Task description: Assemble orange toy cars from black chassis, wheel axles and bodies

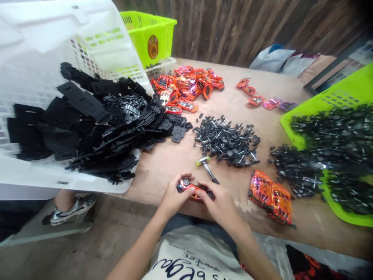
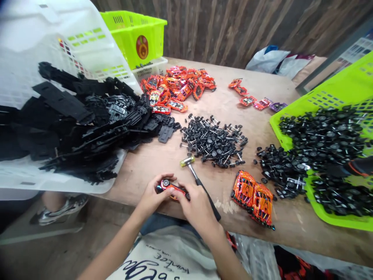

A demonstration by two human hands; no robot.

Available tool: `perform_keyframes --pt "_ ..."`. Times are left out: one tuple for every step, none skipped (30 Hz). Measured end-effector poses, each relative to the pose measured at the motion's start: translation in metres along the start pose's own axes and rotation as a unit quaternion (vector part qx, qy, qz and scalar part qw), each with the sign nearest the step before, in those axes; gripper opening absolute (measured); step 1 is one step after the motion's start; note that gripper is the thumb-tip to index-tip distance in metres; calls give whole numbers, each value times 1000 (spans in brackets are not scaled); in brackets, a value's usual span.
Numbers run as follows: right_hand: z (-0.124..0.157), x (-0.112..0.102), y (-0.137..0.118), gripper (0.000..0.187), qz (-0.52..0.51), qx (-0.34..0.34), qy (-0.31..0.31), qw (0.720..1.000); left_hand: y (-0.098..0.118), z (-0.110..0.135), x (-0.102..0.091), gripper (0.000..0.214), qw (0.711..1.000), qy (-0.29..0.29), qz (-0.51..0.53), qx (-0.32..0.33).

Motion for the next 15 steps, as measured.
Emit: perform_keyframes --pt "-3 -1 2 22 -25 31 14 999 1 0 0 40 1000 -5 0 1" --pt "-5 -3 4 21 -43 56 28 997 2 0 1 40 1000 -9 -3 1" --pt "-6 -3 5 20 -56 70 39 995 2 0 0 39 1000 -13 -8 0" --pt "-6 -3 6 19 -64 71 45 994 3 0 0 36 1000 -17 -12 -5" --pt "-4 -3 7 16 -66 58 44 995 3 -1 0 32 1000 -19 -14 -11" --pt "0 -1 9 15 -58 36 42 997 3 -1 0 26 1000 -22 -15 -16" --pt "5 1 10 16 -41 9 43 998 2 -2 0 22 999 -27 -17 -16" --pt "10 3 12 17 -16 -20 49 998 1 -3 0 18 999 -34 -21 -10" --pt "16 5 13 18 13 -46 60 997 0 -3 0 16 999 -39 -30 2" --pt "20 8 15 17 40 -67 75 994 -1 -4 0 15 998 -43 -42 16" --pt "24 9 16 15 57 -81 90 991 -1 -4 0 14 997 -43 -56 26" --pt "25 10 18 15 60 -87 101 989 -1 -3 -1 14 996 -42 -69 29" --pt "25 11 20 14 49 -82 100 990 -1 -2 -3 15 996 -45 -78 26" --pt "23 11 22 15 19 -66 91 994 0 0 -6 18 995 -51 -82 24" --pt "21 11 25 16 -32 -39 70 996 2 2 -10 29 994 -63 -83 30"
Point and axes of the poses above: each hand's wrist, its own z-axis away from the middle knuckle, its own x-axis out of the palm, y = z × x, the point moved 1 cm from there along -z, towards the middle knuckle, and after that the axes turned 10 degrees about -y, right-handed, at the moved point
